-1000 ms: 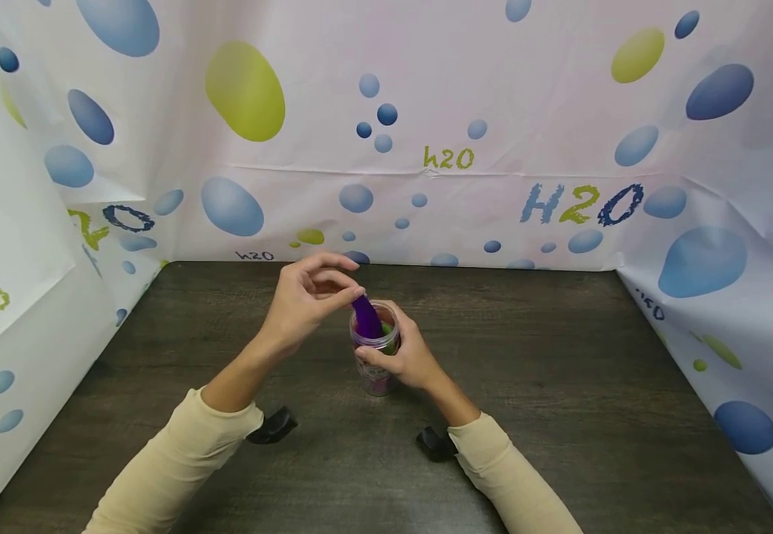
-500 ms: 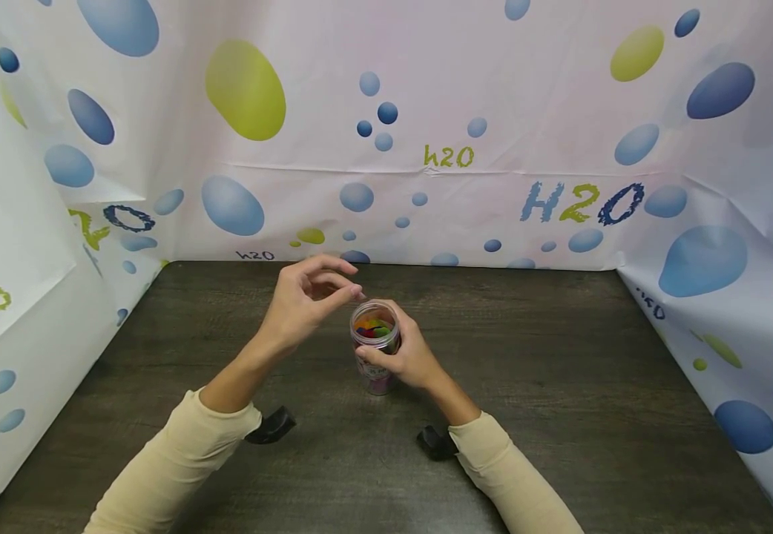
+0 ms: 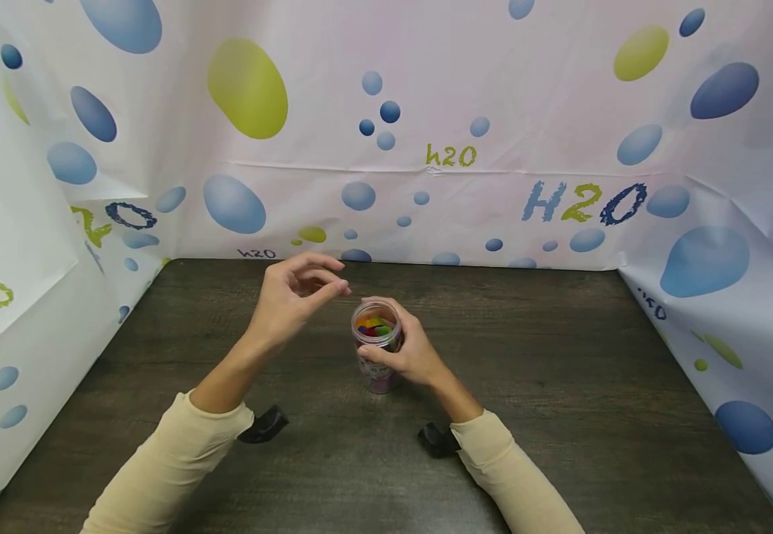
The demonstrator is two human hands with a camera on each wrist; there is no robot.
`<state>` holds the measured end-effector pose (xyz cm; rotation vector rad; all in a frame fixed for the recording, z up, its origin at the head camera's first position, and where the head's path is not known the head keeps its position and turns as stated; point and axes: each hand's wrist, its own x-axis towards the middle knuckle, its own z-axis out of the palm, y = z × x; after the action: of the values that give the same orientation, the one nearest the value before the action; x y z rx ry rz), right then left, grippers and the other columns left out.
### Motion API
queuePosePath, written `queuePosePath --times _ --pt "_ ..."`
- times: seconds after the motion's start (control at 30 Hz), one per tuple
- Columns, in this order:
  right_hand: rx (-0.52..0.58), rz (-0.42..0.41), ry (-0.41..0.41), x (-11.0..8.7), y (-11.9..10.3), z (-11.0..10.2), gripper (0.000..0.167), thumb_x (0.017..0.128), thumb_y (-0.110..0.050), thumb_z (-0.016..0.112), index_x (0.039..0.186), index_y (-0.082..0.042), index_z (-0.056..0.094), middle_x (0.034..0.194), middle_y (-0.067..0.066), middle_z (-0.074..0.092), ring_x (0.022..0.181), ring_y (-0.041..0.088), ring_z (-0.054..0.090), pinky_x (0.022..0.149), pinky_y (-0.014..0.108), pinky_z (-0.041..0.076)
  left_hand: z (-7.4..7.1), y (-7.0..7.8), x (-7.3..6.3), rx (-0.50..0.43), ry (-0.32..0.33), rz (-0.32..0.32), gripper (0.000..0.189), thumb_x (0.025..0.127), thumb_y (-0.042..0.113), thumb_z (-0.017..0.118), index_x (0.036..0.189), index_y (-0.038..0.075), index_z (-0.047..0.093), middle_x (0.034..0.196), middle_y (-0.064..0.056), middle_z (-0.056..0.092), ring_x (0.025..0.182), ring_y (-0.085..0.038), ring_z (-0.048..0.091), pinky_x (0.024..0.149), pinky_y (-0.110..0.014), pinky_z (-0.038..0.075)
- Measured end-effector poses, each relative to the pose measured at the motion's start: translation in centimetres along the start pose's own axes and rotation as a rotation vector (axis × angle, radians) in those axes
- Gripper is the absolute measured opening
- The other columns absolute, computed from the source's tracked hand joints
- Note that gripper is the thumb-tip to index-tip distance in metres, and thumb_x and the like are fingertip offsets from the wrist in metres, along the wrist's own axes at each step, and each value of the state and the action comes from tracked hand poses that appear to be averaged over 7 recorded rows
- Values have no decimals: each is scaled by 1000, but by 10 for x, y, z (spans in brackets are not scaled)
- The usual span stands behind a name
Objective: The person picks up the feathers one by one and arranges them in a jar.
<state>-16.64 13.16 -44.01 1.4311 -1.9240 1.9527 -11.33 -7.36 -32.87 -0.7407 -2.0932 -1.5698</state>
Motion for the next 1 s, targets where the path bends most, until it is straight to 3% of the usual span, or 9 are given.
queuePosePath --times 0.23,0.4,0.53,0.83,1.0 --pt "39 -5 -11 1 0 0 82 95 -40 77 149 10 40 135 38 55 125 17 64 102 32 54 -4 1 -1 17 20 -6 19 91 -4 75 109 -6 69 87 -19 77 78 -22 74 75 -30 59" --pt "27 -14 -2 1 2 0 89 95 -44 76 149 13 37 134 36 57 123 17 65 102 32 54 -6 2 0 16 28 -7 19 91 -5 75 109 -6 69 87 -19 76 79 -32 74 75 -29 58" --pt "45 -28 -1 1 5 -1 86 95 -42 76 152 9 36 136 38 56 125 18 65 103 33 54 -6 2 0 4 29 -15 19 92 -5 74 109 -7 68 87 -20 76 81 -38 74 74 -27 58" --pt "19 -43 32 -5 5 -5 89 95 -45 76 155 5 34 137 39 55 126 16 64 104 32 53 -5 1 1 -6 13 -8 19 92 -6 74 110 -7 68 87 -20 76 81 -34 74 73 -29 58" --pt "11 -65 47 -7 4 -11 95 94 -49 76 155 8 32 141 40 51 131 18 59 108 32 49 -6 -1 0 -17 14 -19 17 93 -5 73 110 -7 68 88 -20 76 78 -24 74 74 -30 59"
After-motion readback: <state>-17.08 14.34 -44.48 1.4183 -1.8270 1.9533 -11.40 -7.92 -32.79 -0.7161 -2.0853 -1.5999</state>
